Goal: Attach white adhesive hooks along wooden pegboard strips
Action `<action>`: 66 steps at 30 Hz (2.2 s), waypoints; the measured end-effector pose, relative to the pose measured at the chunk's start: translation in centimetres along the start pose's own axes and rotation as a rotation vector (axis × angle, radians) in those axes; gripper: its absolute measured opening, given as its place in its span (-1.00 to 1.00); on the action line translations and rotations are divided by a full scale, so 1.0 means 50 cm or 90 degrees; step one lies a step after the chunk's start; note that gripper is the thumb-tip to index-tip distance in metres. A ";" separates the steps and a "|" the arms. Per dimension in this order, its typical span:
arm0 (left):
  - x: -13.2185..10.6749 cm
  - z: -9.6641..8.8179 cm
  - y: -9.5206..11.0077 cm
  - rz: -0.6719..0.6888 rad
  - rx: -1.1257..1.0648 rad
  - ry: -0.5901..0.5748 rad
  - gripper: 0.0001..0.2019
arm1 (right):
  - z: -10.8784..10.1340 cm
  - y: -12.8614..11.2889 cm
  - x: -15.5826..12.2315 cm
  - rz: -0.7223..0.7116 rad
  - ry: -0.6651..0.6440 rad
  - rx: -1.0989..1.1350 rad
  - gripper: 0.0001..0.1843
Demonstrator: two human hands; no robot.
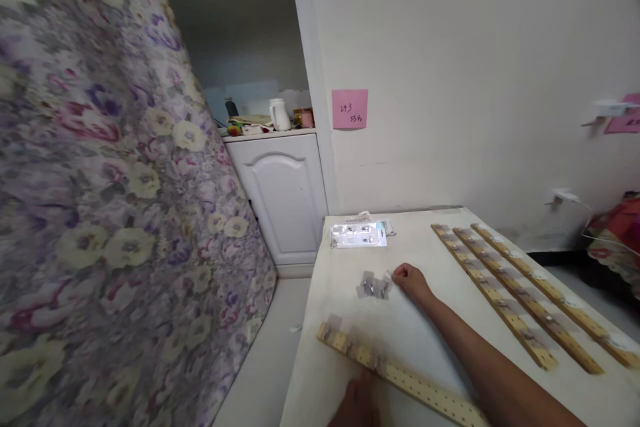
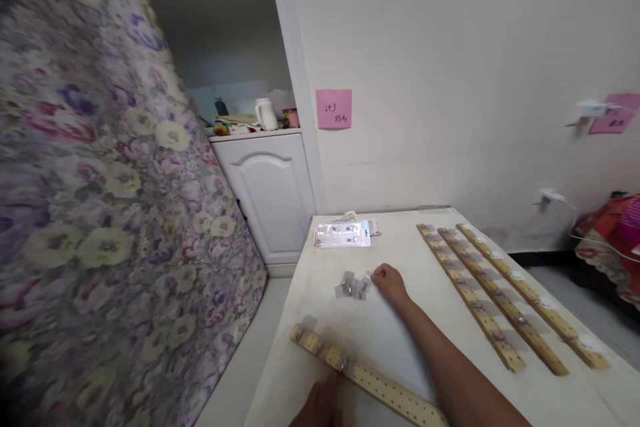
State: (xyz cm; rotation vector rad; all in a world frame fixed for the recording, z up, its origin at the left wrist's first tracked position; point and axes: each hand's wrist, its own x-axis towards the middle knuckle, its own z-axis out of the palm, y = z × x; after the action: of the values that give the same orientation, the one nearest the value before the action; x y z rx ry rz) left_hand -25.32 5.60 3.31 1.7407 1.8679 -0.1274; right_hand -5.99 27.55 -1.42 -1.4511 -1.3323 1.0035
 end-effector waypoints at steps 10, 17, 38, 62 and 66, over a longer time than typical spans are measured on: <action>-0.043 0.008 -0.007 0.064 -0.005 0.090 -0.49 | -0.095 0.002 -0.077 0.097 -0.011 0.170 -0.81; -0.078 0.013 0.019 0.115 -0.014 0.104 -0.53 | -0.127 -0.011 -0.210 0.155 -0.189 0.209 -0.73; -0.056 0.041 0.064 0.185 0.042 0.074 -0.39 | -0.058 0.006 -0.295 0.057 -0.228 0.132 -0.88; -0.043 0.047 0.072 0.176 0.105 0.084 -0.41 | -0.056 0.006 -0.295 0.065 -0.214 0.162 -0.90; -0.044 0.045 0.073 0.169 0.104 0.081 -0.41 | -0.054 0.014 -0.294 0.056 -0.215 0.150 -0.91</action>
State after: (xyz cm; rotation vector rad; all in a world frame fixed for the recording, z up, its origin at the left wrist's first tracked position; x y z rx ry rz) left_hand -21.15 3.15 3.59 2.1367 1.7326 -0.0687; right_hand -4.53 12.66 -1.50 -1.2056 -1.3389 1.4609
